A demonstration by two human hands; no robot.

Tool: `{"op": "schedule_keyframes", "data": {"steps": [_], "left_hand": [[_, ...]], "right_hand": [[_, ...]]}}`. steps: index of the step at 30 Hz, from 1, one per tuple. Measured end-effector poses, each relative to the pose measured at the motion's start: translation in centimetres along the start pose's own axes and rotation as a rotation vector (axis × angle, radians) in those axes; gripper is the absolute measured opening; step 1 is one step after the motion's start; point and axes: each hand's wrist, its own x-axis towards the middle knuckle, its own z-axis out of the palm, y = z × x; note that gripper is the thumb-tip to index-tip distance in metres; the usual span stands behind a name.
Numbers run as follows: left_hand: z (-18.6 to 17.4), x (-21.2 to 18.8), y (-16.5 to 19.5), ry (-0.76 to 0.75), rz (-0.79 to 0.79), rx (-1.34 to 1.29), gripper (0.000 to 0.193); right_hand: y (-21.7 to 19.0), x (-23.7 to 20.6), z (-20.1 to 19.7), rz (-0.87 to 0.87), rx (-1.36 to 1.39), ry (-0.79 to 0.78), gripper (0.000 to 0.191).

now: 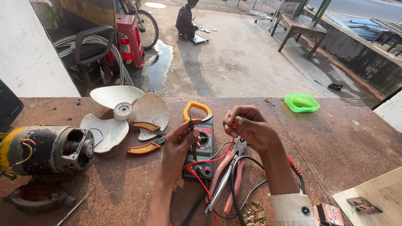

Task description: The person uses a multimeter with probe leads to test the wires of a disassembled fan motor on the workbench, adjusting the multimeter dial and leads. They then pick up a soldering iron and solder the motor wires while holding a small component, working over the bench.

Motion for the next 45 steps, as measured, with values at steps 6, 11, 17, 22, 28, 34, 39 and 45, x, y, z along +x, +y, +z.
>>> {"op": "schedule_keyframes", "data": {"steps": [6, 11, 17, 22, 28, 34, 39, 45], "left_hand": [[0.2, -0.2, 0.6, 0.003, 0.007, 0.003, 0.041], [0.3, -0.4, 0.7, -0.001, 0.004, -0.036, 0.041], [0.1, -0.1, 0.5, 0.025, -0.025, -0.065, 0.038], [-0.2, -0.1, 0.2, 0.07, 0.0, -0.032, 0.034], [0.1, 0.0, 0.4, 0.117, 0.0, -0.006, 0.034], [0.0, -0.1, 0.2, 0.105, 0.063, -0.031, 0.041], [-0.1, 0.3, -0.1, 0.132, 0.046, -0.047, 0.042], [-0.3, 0.5, -0.2, 0.183, 0.051, 0.043, 0.04]], "right_hand": [[0.0, 0.9, 1.1, 0.098, -0.062, 0.152, 0.022], [0.2, 1.2, 0.9, 0.084, -0.055, 0.184, 0.021], [1.5, 2.4, 0.8, 0.15, -0.308, 0.393, 0.021], [3.1, 2.7, 1.3, 0.208, -0.501, 0.396, 0.022], [3.9, 2.6, 1.4, 0.211, -0.487, 0.374, 0.02], [4.6, 2.1, 0.9, 0.208, -0.472, 0.482, 0.019], [4.2, 2.3, -0.1, 0.313, -0.59, 0.681, 0.018], [3.5, 2.5, -0.7, 0.447, -0.888, 0.883, 0.018]]}}
